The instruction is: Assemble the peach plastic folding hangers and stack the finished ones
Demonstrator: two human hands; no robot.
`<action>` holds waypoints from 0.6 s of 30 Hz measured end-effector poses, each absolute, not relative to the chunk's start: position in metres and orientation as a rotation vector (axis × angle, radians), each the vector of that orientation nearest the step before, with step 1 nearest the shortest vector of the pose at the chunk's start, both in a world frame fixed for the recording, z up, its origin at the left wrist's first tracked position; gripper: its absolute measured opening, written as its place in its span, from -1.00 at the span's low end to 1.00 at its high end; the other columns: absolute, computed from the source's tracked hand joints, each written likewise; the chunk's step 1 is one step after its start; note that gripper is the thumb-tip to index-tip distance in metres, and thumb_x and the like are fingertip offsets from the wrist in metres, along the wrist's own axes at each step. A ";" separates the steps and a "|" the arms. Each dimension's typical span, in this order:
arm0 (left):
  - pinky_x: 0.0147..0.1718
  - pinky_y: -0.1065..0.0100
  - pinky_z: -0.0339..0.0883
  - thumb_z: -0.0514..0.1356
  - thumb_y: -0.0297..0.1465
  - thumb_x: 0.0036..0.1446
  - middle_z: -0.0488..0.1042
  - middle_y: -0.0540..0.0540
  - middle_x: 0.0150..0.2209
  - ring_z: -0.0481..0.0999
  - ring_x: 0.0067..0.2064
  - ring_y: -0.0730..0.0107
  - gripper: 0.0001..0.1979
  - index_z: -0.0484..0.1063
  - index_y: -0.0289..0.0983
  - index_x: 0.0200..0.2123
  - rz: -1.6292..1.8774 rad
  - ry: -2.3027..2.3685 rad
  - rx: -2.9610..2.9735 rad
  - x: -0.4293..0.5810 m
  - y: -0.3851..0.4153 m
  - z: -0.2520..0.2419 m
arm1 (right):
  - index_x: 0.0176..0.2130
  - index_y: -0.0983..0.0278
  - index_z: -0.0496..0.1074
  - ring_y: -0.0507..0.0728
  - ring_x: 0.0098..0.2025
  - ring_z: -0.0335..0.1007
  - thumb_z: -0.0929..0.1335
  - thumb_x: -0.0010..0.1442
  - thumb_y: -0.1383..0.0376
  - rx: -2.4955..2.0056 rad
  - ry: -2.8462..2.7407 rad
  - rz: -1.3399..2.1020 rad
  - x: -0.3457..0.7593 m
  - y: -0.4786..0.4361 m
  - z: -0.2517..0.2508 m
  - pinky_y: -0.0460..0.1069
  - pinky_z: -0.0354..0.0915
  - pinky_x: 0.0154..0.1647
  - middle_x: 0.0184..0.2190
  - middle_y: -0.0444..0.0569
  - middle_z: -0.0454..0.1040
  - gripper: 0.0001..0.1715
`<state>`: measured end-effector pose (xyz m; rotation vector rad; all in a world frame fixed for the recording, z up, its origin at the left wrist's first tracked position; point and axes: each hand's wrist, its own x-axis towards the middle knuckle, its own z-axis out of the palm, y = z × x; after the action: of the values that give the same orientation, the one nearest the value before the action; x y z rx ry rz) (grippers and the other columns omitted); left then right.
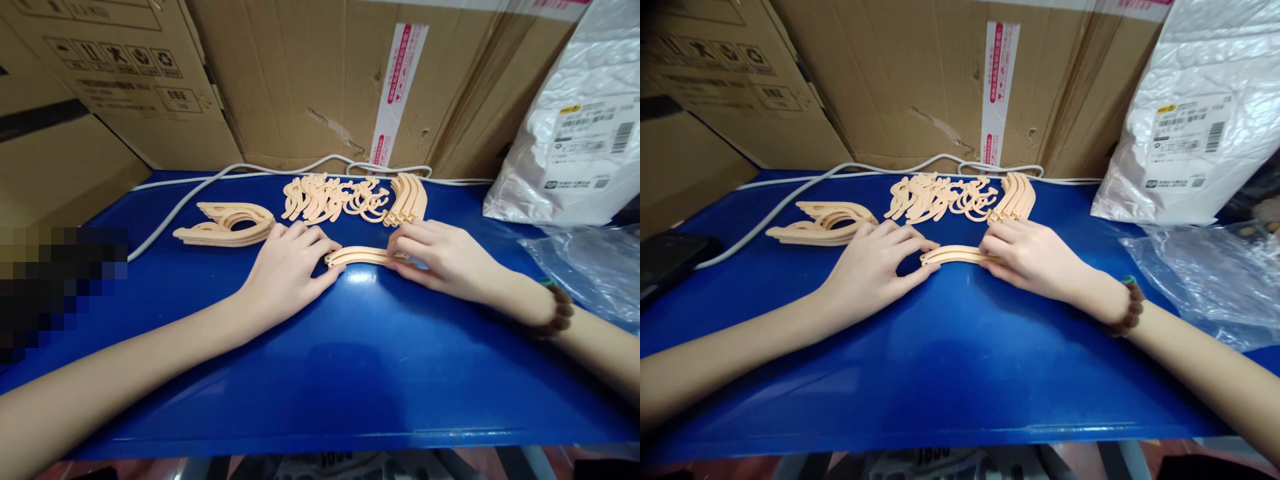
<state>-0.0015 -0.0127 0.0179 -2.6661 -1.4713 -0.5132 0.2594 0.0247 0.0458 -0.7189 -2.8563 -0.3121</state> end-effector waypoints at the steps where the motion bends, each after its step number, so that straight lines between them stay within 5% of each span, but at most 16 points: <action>1: -0.15 0.08 0.14 0.06 -0.21 0.32 0.54 -0.06 -0.12 0.41 -0.08 0.12 -0.72 0.48 -0.21 -0.10 -0.484 -1.470 -2.680 -0.002 -0.013 0.019 | -0.22 0.28 0.39 0.11 -0.24 0.36 0.18 0.38 0.16 -0.737 -2.849 -0.263 0.260 0.028 0.051 -0.02 0.22 -0.22 -0.26 0.02 0.46 -0.69; 18: -0.24 0.14 0.09 0.13 -0.20 0.26 0.55 -0.08 -0.21 0.43 -0.17 0.14 -0.76 0.47 -0.22 -0.19 -0.554 -1.480 -2.674 -0.002 -0.014 0.018 | -0.24 0.24 0.57 0.17 -0.21 0.35 0.29 0.22 0.28 -1.180 -2.886 -0.674 0.233 0.135 0.076 0.03 0.11 -0.25 -0.28 0.01 0.48 -0.74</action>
<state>-0.0018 -0.0141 0.0176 -2.6744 -1.4799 -0.5542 0.2333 0.1347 0.0757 -1.1796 -2.8858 -0.6738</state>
